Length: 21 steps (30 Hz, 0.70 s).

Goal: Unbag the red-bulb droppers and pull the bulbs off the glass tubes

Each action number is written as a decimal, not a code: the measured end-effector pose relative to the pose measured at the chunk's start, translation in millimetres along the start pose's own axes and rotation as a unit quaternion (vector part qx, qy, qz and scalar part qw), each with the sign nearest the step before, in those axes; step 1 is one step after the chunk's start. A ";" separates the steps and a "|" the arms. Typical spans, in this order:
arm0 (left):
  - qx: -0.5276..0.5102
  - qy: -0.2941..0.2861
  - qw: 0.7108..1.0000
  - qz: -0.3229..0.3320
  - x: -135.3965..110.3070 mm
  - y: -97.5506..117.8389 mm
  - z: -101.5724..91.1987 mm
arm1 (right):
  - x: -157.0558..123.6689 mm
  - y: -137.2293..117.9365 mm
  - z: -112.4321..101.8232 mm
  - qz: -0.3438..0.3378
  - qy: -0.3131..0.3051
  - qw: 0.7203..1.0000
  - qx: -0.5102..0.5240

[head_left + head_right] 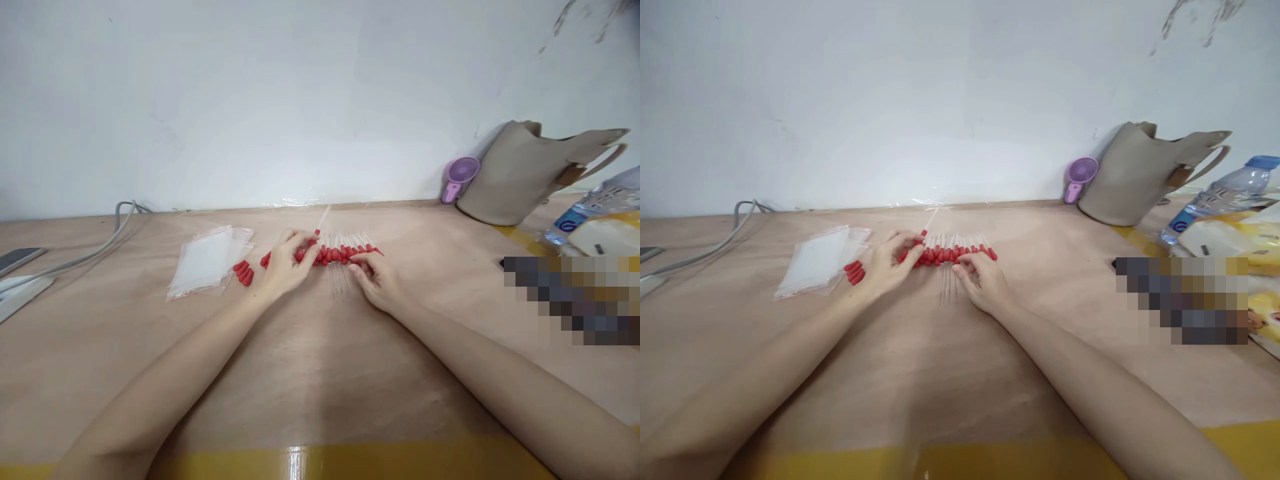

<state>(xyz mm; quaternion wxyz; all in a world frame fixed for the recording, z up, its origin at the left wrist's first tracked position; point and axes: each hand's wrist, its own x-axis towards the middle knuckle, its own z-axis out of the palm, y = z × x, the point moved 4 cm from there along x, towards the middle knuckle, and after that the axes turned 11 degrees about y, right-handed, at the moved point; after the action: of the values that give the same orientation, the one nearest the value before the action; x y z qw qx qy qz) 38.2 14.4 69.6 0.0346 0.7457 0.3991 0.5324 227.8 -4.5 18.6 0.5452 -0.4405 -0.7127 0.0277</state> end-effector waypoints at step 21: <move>-0.077 -0.066 0.993 0.054 -62.1 5.0 -19.3 | -11.3 -34.2 4.0 -0.267 -0.055 0.959 -0.075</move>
<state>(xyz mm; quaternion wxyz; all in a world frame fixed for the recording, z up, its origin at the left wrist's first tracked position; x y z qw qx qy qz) 18.1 -35.4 32.7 0.0896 0.7948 0.3130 0.5121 204.3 -31.1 26.2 0.4584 -0.2712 -0.8333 -0.1481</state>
